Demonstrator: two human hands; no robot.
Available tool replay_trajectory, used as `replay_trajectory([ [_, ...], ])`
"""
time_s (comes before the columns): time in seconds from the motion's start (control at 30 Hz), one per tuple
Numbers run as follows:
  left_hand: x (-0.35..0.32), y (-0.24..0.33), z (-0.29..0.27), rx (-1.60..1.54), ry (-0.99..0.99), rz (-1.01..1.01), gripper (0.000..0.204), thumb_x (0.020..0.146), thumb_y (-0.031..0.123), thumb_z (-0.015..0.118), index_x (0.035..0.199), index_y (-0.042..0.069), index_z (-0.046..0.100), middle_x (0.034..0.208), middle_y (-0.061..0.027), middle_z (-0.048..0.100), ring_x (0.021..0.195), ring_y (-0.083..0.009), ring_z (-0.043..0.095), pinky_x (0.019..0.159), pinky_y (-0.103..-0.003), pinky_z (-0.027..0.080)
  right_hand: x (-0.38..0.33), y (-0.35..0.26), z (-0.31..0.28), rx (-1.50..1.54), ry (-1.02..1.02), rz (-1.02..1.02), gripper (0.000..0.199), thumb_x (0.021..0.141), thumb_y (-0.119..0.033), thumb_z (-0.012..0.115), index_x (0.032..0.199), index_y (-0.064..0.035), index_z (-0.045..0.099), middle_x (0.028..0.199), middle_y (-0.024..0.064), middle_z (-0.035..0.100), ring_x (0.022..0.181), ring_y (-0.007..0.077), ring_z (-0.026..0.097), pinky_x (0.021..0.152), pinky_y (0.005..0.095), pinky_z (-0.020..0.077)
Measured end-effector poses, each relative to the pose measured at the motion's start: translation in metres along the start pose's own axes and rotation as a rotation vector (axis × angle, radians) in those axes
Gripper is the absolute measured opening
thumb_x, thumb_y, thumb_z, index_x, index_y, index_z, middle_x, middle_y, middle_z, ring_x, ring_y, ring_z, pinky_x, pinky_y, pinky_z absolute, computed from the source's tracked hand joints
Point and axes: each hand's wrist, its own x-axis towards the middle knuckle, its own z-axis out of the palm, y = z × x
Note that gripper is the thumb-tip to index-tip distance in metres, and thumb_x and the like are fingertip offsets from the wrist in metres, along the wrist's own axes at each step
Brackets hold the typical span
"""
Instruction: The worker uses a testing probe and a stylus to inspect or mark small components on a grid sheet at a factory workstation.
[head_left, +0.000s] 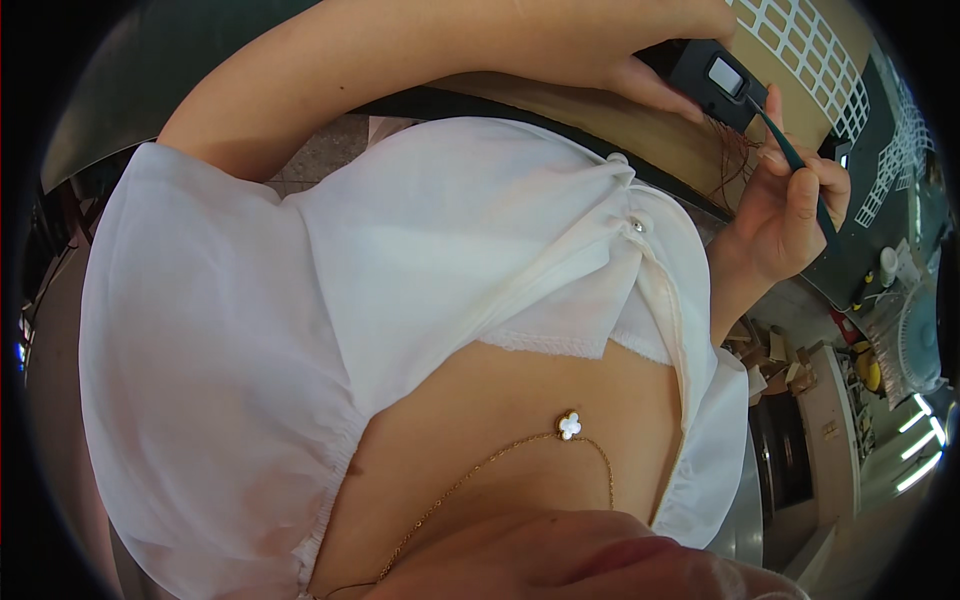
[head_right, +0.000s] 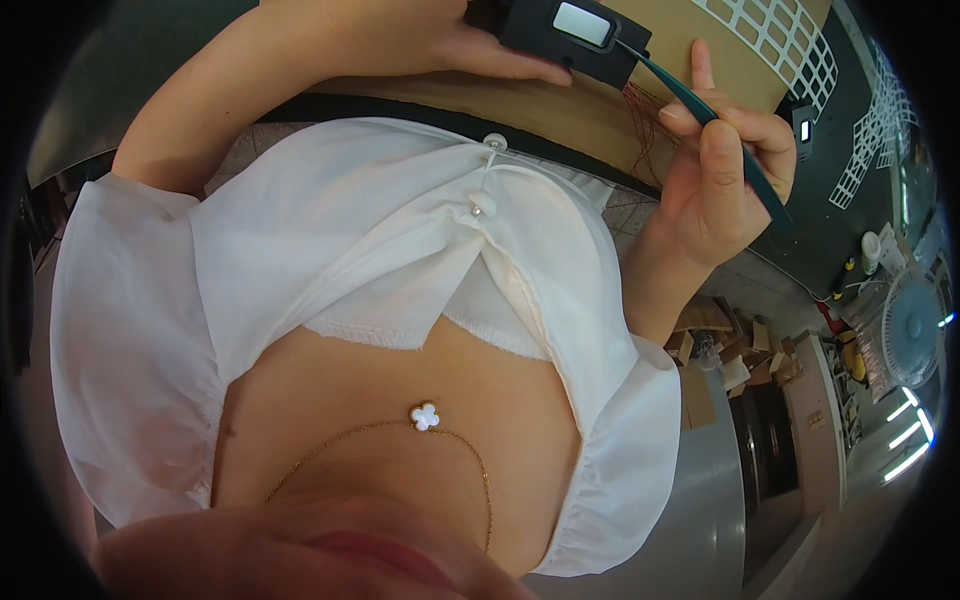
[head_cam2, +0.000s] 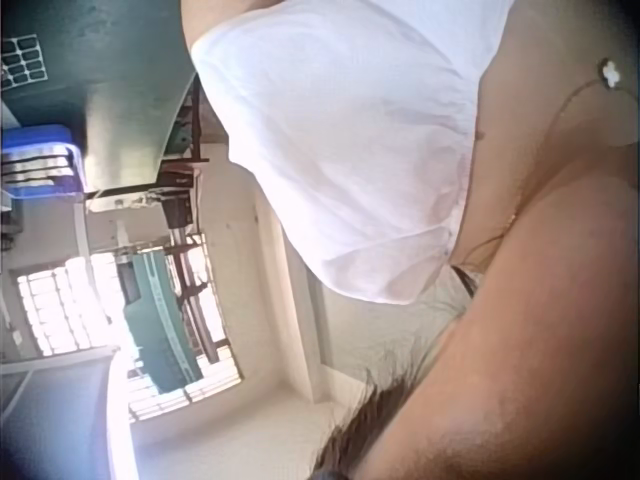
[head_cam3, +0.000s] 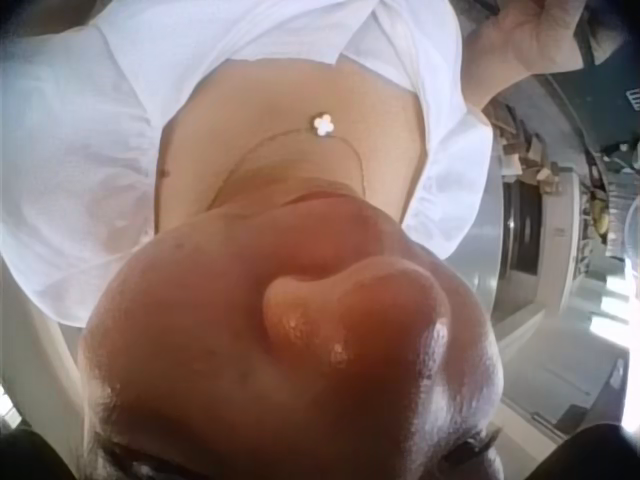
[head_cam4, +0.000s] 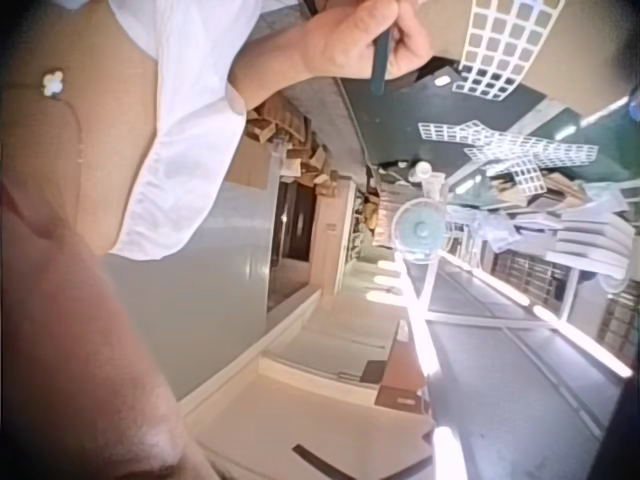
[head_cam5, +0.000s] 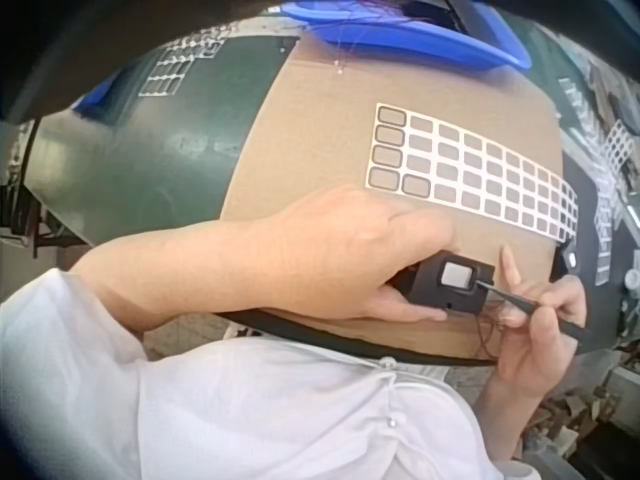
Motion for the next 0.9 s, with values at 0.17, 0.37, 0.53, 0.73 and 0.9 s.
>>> replay_trajectory([
  [0.17, -0.001, 0.001, -0.001, 0.005, 0.007, -0.028, 0.026, 0.071, 0.025, 0.063, 0.076, 0.006, 0.046, 0.064, -0.0104, 0.056, 0.056, -0.0253, 0.056, 0.051, -0.029, 0.045, 0.000, 0.000, -0.002, -0.022, -0.019, 0.002, 0.008, 0.074, 0.001, 0.054, 0.081, -0.0021, 0.050, 0.066, 0.0161, 0.060, 0.061, 0.0226, 0.060, 0.096, 0.0570, 0.0216],
  [0.37, -0.001, 0.001, -0.001, 0.002, -0.003, -0.054, 0.026, 0.070, 0.025, 0.064, 0.077, 0.007, 0.047, 0.065, -0.0092, 0.055, 0.057, -0.0246, 0.056, 0.050, -0.028, 0.044, 0.001, -0.002, -0.002, -0.058, -0.032, -0.009, 0.008, 0.074, 0.001, 0.053, 0.081, -0.0019, 0.050, 0.067, 0.0154, 0.060, 0.062, 0.0229, 0.060, 0.096, 0.0578, 0.0209],
  [0.53, -0.001, 0.004, -0.002, -0.004, -0.022, -0.057, 0.026, 0.069, 0.025, 0.065, 0.078, 0.007, 0.047, 0.065, -0.0085, 0.055, 0.057, -0.0242, 0.055, 0.050, -0.028, 0.043, -0.001, -0.004, 0.002, -0.145, 0.019, -0.007, 0.010, 0.073, 0.001, 0.056, 0.080, -0.0026, 0.050, 0.067, 0.0146, 0.060, 0.062, 0.0221, 0.061, 0.097, 0.0545, 0.0236],
  [0.73, -0.010, 0.010, -0.008, 0.037, -0.030, -0.165, 0.034, 0.068, 0.025, 0.066, 0.091, 0.004, 0.052, 0.077, -0.0086, 0.059, 0.069, -0.0231, 0.058, 0.058, -0.027, 0.046, -0.001, -0.006, 0.019, -0.204, 0.119, 0.015, 0.004, 0.075, 0.002, 0.049, 0.076, -0.0017, 0.050, 0.067, 0.0140, 0.059, 0.058, 0.0196, 0.058, 0.095, 0.0610, 0.0203],
  [0.9, -0.008, 0.005, -0.016, 0.380, 0.037, 0.195, 0.035, 0.069, 0.023, 0.065, 0.096, 0.002, 0.055, 0.090, -0.0085, 0.061, 0.079, -0.0217, 0.059, 0.069, -0.028, 0.047, -0.006, -0.006, 0.019, -0.326, 0.112, -0.025, 0.005, 0.074, -0.001, 0.051, 0.078, -0.0011, 0.051, 0.073, 0.0149, 0.059, 0.060, 0.0211, 0.057, 0.094, 0.0589, 0.0223],
])
